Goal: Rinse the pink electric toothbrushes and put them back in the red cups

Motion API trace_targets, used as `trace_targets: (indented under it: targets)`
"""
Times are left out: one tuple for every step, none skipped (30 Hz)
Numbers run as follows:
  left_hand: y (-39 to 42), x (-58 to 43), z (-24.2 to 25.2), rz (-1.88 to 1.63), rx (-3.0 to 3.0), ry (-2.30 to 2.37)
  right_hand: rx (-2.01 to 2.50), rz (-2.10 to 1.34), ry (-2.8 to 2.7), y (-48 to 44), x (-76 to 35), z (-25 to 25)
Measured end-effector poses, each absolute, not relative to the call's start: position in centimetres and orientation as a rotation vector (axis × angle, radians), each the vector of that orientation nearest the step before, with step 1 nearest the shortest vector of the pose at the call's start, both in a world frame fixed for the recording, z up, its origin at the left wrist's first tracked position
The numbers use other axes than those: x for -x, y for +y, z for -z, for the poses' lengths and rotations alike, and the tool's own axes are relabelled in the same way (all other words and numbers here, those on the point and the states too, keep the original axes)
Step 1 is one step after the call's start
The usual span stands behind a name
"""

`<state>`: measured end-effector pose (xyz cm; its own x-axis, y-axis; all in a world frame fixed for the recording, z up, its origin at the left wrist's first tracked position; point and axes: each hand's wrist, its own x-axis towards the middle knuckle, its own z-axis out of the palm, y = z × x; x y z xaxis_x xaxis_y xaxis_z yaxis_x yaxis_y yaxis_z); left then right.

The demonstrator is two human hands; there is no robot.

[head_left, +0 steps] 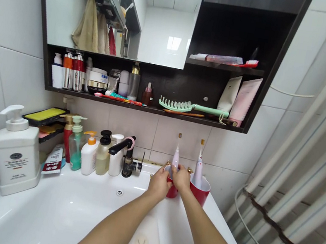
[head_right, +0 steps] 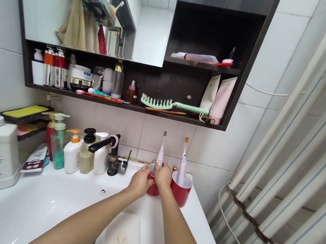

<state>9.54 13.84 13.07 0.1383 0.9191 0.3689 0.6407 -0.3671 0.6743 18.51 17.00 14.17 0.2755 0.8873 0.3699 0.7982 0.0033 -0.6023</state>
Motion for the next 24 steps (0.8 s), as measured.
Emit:
trace_targets:
  targets:
    - [13.6,-9.4,-13.2,-1.083,-2.05,1.501,1.789,-0.146,-1.529,16.8,-18.5,-14.3]
    - [13.4,-9.2,-13.3,-1.086,-2.028,1.497,1.776,-0.139,-1.526,16.5,-18.4,-14.6]
    - [13.1,-9.0,-13.4,-1.094,-2.006,1.492,1.759,-0.13,-1.522,16.2,-18.3,-14.8]
    - [12.8,-8.6,-13.6,-1.109,-1.981,1.485,1.736,-0.118,-1.518,15.7,-18.2,-15.1]
    - [12.4,-8.2,-13.8,-1.13,-1.954,1.479,1.708,-0.106,-1.514,15.1,-18.1,-15.4]
    - [12.1,-7.8,-14.0,-1.156,-1.921,1.475,1.676,-0.093,-1.509,14.5,-17.9,-15.8]
    - [11.7,-7.3,-14.2,-1.185,-1.882,1.475,1.64,-0.081,-1.501,13.7,-17.6,-16.1]
    - [11.3,-6.8,-14.5,-1.213,-1.837,1.477,1.603,-0.072,-1.493,12.9,-17.3,-16.4]
    - [10.8,-6.4,-15.0,-1.241,-1.787,1.477,1.566,-0.068,-1.483,12.0,-17.0,-16.7]
    - [10.2,-6.0,-15.6,-1.267,-1.736,1.47,1.527,-0.074,-1.475,11.0,-16.5,-17.0]
    - [9.4,-5.7,-16.5,-1.293,-1.693,1.453,1.488,-0.089,-1.471,9.9,-16.1,-17.6]
    - [8.5,-5.4,-17.6,-1.317,-1.665,1.436,1.449,-0.111,-1.473,8.7,-15.6,-18.3]
    - [7.3,-5.2,-19.0,-1.349,-1.64,1.386,1.413,-0.13,-1.48,7.3,-15.0,-19.2]
    - [5.8,-5.0,-20.6,-1.39,-1.616,1.297,1.362,-0.154,-1.484,5.8,-14.4,-20.4]
    - [4.1,-4.7,-22.4,-1.423,-1.609,1.21,1.286,-0.188,-1.489,4.1,-13.8,-21.8]
    - [2.2,-4.5,-24.3,-1.484,-1.531,0.933,1.211,-0.205,-1.488,2.3,-13.2,-23.4]
    - [0.2,-4.2,-26.1,-1.52,-1.469,0.675,1.017,-0.297,-1.45,0.4,-12.7,-25.0]
    - [-1.9,-3.9,-27.9,-1.524,-1.443,0.46,0.821,-0.38,-1.436,-1.6,-12.2,-26.7]
    - [-3.9,-3.6,-29.4,-1.509,-1.449,0.289,0.665,-0.453,-1.437,-3.4,-11.8,-28.2]
    - [-5.6,-3.3,-30.6,-1.486,-1.459,0.181,0.552,-0.503,-1.44,-5.2,-11.5,-29.5]
    - [-7.1,-3.0,-31.4,-1.477,-1.455,0.119,0.489,-0.532,-1.433,-6.7,-11.2,-30.5]
    - [-8.2,-2.7,-32.0,-1.465,-1.457,0.083,0.455,-0.558,-1.432,-7.9,-11.0,-31.2]
    - [-9.1,-2.5,-32.2,-1.459,-1.452,0.069,0.445,-0.581,-1.429,-8.8,-10.8,-31.5]
    - [-9.6,-2.3,-32.1,-1.455,-1.443,0.065,0.449,-0.606,-1.425,-9.4,-10.7,-31.5]
